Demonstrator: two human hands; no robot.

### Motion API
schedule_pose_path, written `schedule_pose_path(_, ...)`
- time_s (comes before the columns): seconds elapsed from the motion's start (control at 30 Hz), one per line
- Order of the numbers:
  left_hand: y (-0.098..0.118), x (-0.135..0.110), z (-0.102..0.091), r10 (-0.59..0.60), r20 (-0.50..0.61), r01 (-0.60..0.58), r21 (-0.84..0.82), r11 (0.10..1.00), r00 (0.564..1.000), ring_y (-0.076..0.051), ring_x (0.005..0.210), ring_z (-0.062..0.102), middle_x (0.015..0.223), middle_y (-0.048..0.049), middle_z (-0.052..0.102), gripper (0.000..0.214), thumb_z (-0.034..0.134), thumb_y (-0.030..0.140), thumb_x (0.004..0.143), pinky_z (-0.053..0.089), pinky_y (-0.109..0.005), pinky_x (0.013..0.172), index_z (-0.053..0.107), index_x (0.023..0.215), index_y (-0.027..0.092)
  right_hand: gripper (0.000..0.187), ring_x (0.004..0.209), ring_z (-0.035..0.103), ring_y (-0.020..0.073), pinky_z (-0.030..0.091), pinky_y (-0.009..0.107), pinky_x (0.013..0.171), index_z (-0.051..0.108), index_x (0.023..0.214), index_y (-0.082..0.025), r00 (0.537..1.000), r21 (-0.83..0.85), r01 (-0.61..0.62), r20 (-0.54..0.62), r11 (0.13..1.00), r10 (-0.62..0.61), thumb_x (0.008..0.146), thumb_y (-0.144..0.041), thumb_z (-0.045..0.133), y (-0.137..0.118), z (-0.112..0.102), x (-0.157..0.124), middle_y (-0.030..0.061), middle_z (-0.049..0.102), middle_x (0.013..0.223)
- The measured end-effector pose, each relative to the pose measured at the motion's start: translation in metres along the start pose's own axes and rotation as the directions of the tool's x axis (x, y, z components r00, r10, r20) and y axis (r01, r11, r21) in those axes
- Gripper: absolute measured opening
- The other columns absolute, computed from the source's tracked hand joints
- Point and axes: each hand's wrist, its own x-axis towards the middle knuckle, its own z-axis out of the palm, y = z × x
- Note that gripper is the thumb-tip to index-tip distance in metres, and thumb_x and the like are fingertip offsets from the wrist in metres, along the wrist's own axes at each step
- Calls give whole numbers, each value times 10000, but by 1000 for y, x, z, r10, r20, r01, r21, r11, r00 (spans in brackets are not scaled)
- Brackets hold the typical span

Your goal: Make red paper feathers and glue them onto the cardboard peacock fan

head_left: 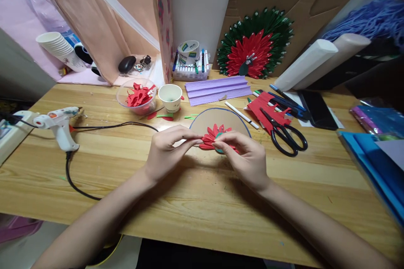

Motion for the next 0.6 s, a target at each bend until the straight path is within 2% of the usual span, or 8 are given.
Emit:
schedule_pose_path(0.3, -3, -1, 0, 146, 24, -148, 132, 980, 989, -139, 757, 639, 796, -37, 693, 71, 642, 131, 793, 506, -258, 726, 649, 852, 169, 53, 701, 654, 157, 531, 299, 680, 637, 792, -203, 1000, -10, 6, -6, 1000, -6, 819, -247, 626, -1, -1, 2, 19, 676, 751)
schedule_pose_path(0.5, -4, -1, 2, 203, 85, -210, 79, 975, 975, -151, 834, 654, 926, -75, 707, 278, 652, 148, 789, 515, -267, 761, 644, 1065, 179, 45, 682, 642, 141, 527, 278, 657, 644, 792, -196, 999, -7, 9, 31, 1000, -9, 818, -227, 625, -2, 0, 1, 14, 671, 751)
schedule_pose_path(0.6, -6, -2, 2, 229, 95, -234, 51, 971, 969, -138, 786, 657, 880, -64, 707, 258, 617, 121, 810, 517, -238, 696, 672, 1050, 201, 49, 679, 640, 141, 528, 276, 649, 647, 789, -190, 999, -1, 4, 38, 1000, -3, 813, -230, 631, -2, 0, 0, 16, 672, 754)
